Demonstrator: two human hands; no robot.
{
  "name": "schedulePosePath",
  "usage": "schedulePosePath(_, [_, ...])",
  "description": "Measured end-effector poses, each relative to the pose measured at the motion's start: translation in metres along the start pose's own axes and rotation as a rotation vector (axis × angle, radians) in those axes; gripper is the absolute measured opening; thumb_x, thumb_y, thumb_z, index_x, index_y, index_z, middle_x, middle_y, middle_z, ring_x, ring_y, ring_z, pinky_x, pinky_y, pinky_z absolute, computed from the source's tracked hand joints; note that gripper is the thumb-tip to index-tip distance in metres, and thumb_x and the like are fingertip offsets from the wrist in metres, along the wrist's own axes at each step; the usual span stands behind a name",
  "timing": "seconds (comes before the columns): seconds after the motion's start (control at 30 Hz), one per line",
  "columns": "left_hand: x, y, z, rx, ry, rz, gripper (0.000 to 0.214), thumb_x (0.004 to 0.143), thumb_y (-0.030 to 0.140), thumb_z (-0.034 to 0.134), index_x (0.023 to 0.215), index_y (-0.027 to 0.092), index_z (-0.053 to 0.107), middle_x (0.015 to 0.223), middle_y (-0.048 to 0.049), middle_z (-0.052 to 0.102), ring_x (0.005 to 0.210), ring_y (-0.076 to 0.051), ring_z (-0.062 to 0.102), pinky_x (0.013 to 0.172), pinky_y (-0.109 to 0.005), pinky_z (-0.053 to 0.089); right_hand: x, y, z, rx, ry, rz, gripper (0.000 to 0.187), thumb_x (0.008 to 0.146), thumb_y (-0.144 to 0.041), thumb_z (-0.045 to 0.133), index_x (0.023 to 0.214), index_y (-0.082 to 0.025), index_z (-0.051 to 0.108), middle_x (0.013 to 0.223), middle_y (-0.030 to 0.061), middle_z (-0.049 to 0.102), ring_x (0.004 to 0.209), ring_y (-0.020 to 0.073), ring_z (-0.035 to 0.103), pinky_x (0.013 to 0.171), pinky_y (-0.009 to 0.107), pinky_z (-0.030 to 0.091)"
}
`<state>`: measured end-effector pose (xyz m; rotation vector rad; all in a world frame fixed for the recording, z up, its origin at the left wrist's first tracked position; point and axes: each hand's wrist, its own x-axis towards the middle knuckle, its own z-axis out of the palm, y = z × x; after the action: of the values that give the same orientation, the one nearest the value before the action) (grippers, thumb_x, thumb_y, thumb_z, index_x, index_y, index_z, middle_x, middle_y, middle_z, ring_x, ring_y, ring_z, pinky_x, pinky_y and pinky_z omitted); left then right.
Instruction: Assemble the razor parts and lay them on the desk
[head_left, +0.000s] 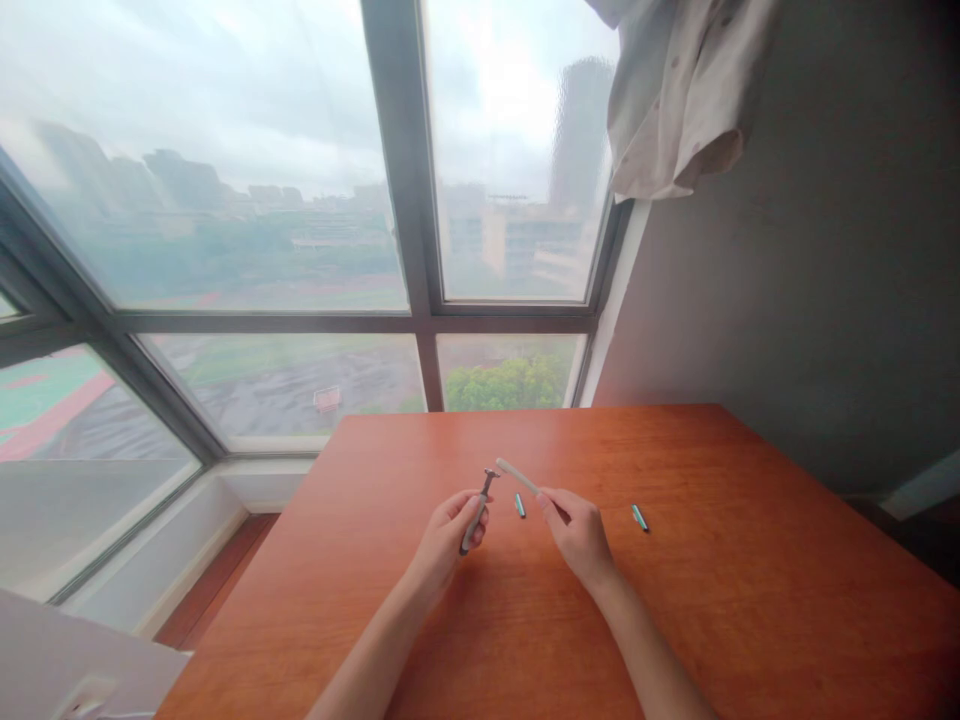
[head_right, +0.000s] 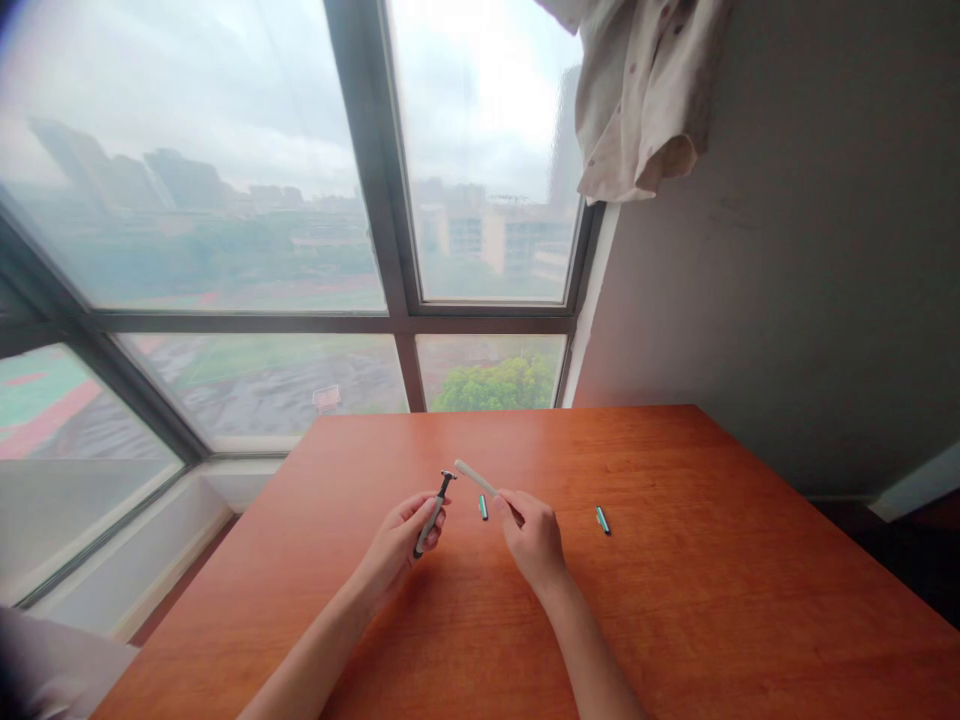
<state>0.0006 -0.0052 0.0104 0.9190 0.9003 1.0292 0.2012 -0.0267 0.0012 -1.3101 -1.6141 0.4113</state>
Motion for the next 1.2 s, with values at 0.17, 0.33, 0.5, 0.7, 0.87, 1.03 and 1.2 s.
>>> schedulePosePath(0.17, [0.001,0.000,-0.001,0.032,0.039,0.040,0.041,0.068,0.047,0.074,0.089,0.012,0.069,0.068,-0.0012,0.055,0.053,-0.009,0.043,0.050,-0.021,0.029,-0.001,-0.006,-0.002,0.067,-0.063,0.008,0.036,0.092,-0.037,0.044,0.081,-0.017,0.071,0.069,0.0036,0.067,0.061,0.0164,0.059,0.057,0.023,0.042])
schedulePosePath(0.33, [0.003,-0.003,-0.006,0.047,0.037,0.084,0.039,0.068,0.044,0.076,0.092,0.013,0.070,0.070,-0.0018,0.056,0.059,-0.010,0.046,0.055,-0.022,0.033,-0.001,-0.011,-0.004,0.126,-0.099,0.015,0.035,0.092,-0.038,0.045,0.080,-0.017,0.071,0.070,0.0040,0.067,0.063,0.0164,0.059,0.058,0.023,0.043])
schedulePosePath(0.5, [0.006,-0.007,-0.008,0.070,0.028,0.107,0.039,0.069,0.043,0.075,0.094,0.014,0.068,0.065,0.0009,0.053,0.056,-0.010,0.044,0.053,-0.021,0.032,0.000,-0.007,-0.002,0.058,-0.065,0.000,0.036,0.093,-0.038,0.044,0.085,-0.017,0.072,0.070,0.0048,0.067,0.064,0.0175,0.060,0.060,0.024,0.044])
schedulePosePath(0.7, [0.008,-0.007,-0.009,0.127,0.071,0.134,0.040,0.068,0.044,0.074,0.094,0.014,0.068,0.061,0.0024,0.052,0.055,-0.010,0.044,0.052,-0.020,0.031,-0.001,-0.003,-0.001,0.041,-0.029,-0.018,0.032,0.093,-0.036,0.046,0.089,-0.018,0.072,0.079,0.0063,0.070,0.070,0.0182,0.062,0.064,0.025,0.046])
schedulePosePath(0.87, [0.008,-0.007,-0.011,0.154,0.092,0.163,0.041,0.068,0.044,0.075,0.097,0.015,0.067,0.065,0.0016,0.055,0.057,-0.010,0.045,0.052,-0.020,0.032,-0.002,-0.002,0.001,0.028,-0.050,-0.032,0.029,0.092,-0.035,0.048,0.089,-0.019,0.072,0.077,0.0055,0.069,0.068,0.0174,0.062,0.062,0.025,0.046])
schedulePosePath(1.03, [0.007,-0.007,-0.012,0.169,0.105,0.167,0.041,0.068,0.045,0.074,0.096,0.016,0.067,0.067,0.0013,0.057,0.059,-0.011,0.047,0.053,-0.020,0.033,-0.002,0.001,0.001,-0.008,0.009,-0.024,0.028,0.092,-0.035,0.048,0.090,-0.019,0.072,0.077,0.0060,0.069,0.069,0.0180,0.062,0.064,0.025,0.047])
schedulePosePath(1.2, [0.007,-0.008,-0.011,0.123,0.083,0.161,0.038,0.069,0.043,0.074,0.094,0.016,0.067,0.066,0.0023,0.054,0.057,-0.009,0.046,0.053,-0.020,0.033,-0.002,0.001,0.002,0.004,-0.036,-0.050,0.028,0.092,-0.035,0.048,0.088,-0.020,0.072,0.077,0.0060,0.068,0.069,0.0177,0.062,0.065,0.025,0.047])
